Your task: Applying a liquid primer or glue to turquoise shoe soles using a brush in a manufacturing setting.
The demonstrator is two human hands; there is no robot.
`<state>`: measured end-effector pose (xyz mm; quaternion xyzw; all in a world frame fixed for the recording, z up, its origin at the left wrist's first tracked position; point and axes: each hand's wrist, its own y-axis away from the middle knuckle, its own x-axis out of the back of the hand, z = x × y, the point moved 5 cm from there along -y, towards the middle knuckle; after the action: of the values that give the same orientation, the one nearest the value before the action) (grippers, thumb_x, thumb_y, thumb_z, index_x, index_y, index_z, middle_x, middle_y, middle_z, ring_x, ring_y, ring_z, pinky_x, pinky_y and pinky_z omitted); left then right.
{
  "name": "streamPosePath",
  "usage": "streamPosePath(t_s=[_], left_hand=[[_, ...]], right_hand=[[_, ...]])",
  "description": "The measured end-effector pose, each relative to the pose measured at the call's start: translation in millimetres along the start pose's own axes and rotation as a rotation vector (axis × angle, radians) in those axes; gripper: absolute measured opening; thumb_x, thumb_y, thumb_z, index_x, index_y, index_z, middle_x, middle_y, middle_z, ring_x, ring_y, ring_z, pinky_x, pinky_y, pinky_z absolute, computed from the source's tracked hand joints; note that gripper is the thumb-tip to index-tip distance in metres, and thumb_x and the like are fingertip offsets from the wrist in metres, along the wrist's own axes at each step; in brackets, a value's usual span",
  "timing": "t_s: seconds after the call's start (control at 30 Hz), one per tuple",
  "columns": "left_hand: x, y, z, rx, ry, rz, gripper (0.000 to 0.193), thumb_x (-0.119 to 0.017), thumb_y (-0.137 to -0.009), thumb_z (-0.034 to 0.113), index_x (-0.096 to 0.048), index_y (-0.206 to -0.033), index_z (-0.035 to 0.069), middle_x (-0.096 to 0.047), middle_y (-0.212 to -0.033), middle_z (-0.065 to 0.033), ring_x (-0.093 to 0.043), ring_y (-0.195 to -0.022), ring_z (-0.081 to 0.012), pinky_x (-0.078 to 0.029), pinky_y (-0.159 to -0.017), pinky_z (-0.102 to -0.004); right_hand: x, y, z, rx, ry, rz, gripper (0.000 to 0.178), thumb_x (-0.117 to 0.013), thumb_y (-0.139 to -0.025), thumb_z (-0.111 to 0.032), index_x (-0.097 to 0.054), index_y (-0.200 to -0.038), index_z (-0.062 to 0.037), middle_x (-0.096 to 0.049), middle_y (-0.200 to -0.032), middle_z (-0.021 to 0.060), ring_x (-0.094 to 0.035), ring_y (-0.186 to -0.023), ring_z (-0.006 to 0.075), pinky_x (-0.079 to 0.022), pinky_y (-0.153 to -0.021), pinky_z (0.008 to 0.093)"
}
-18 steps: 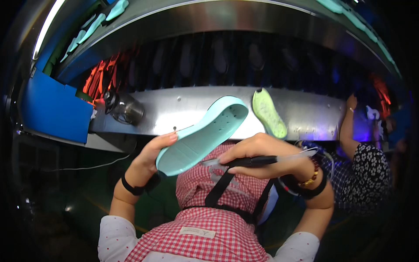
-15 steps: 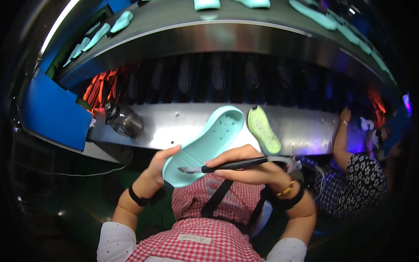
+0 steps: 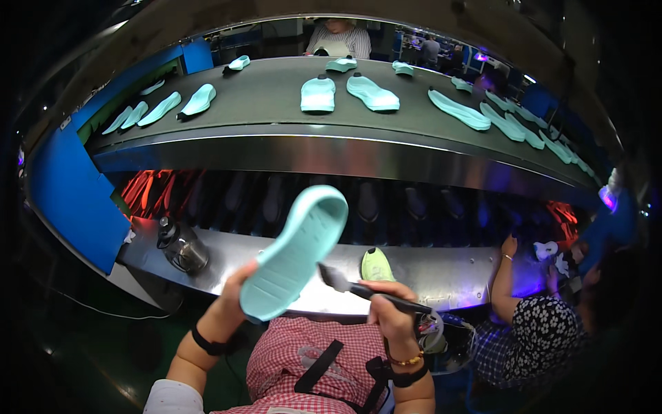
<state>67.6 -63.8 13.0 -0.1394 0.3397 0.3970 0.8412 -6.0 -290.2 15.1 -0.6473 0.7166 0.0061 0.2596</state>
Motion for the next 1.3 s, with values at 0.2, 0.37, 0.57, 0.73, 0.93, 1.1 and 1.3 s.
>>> streamPosePath(t_s=[0.2, 0.37, 0.57, 0.73, 0.93, 1.1, 1.3], left_hand=[[-49, -91, 142, -0.385, 0.106, -0.292, 0.06, -0.019, -0.09, 0.041, -0.033, -0.126, -0.004, -0.044, -0.119, -0.0259, -0.05, -0.102, -0.0415, -0.041, -0.085, -0.056], [16, -177, 182, -0.524, 0.588, 0.252, 0.08, -0.03, -0.082, 0.059, -0.008, -0.137, 0.006, -0.009, -0.143, -0.0146, -0.009, -0.133, -0.0285, -0.008, -0.106, -0.0475], [3, -195, 166, -0.635, -0.031, 0.344, 0.078, -0.051, -0.08, 0.043, -0.018, -0.135, -0.001, -0.015, -0.142, -0.0181, -0.019, -0.13, -0.0267, -0.021, -0.104, -0.0328], [-36, -214, 158, -0.827, -1.39, 0.579, 0.076, -0.062, -0.072, 0.035, -0.027, -0.13, -0.001, -0.026, -0.13, -0.0314, -0.028, -0.122, -0.0427, -0.029, -0.1, -0.0417], [-57, -251, 146, -0.509, -1.767, 0.675, 0.066, -0.063, -0.073, 0.038, -0.035, -0.123, 0.005, -0.039, -0.12, -0.0273, -0.045, -0.109, -0.0371, -0.037, -0.091, -0.0419], [-45, -271, 153, -0.628, -1.788, 0.765, 0.04, -0.058, -0.079, 0.031, -0.048, -0.107, 0.005, -0.052, -0.105, -0.0219, -0.057, -0.092, -0.035, -0.044, -0.08, -0.0416], [-62, -277, 147, -0.552, -1.771, 0.337, 0.045, -0.057, -0.077, 0.041, -0.054, -0.111, 0.011, -0.061, -0.101, -0.0143, -0.058, -0.092, -0.0296, -0.044, -0.079, -0.0384]], right_hand=[[26, 11, 11, -0.085, -0.068, 0.2, 0.019, -0.052, -0.081, -0.003, -0.055, -0.098, 0.0038, -0.059, -0.1, 0.0228, -0.05, -0.049, 0.0103, -0.041, -0.047, 0.0174], [23, 15, 24, -0.094, -0.114, 0.205, 0.019, -0.053, -0.08, -0.003, -0.055, -0.098, 0.0049, -0.059, -0.1, 0.0231, -0.052, -0.05, 0.0115, -0.042, -0.047, 0.0175], [45, 26, 35, -0.154, -0.097, 0.306, 0.019, -0.052, -0.081, -0.003, -0.054, -0.098, 0.0045, -0.059, -0.1, 0.0221, -0.051, -0.05, 0.0112, -0.041, -0.046, 0.0188], [53, 30, 44, -0.194, -0.106, 0.364, 0.02, -0.051, -0.081, -0.003, -0.052, -0.1, 0.0047, -0.059, -0.1, 0.0211, -0.051, -0.05, 0.0109, -0.041, -0.046, 0.0191], [58, 35, 59, -0.212, -0.074, 0.38, 0.02, -0.053, -0.081, -0.002, -0.053, -0.1, 0.0051, -0.059, -0.1, 0.0222, -0.052, -0.051, 0.0124, -0.042, -0.047, 0.0213], [72, 41, 75, -0.265, -0.032, 0.398, 0.02, -0.053, -0.081, -0.003, -0.054, -0.099, 0.0047, -0.059, -0.1, 0.0217, -0.052, -0.051, 0.0123, -0.042, -0.047, 0.0208], [65, 35, 81, -0.322, -0.053, 0.349, 0.021, -0.053, -0.081, -0.002, -0.053, -0.102, 0.005, -0.058, -0.102, 0.0208, -0.051, -0.055, 0.0111, -0.042, -0.05, 0.0195]])
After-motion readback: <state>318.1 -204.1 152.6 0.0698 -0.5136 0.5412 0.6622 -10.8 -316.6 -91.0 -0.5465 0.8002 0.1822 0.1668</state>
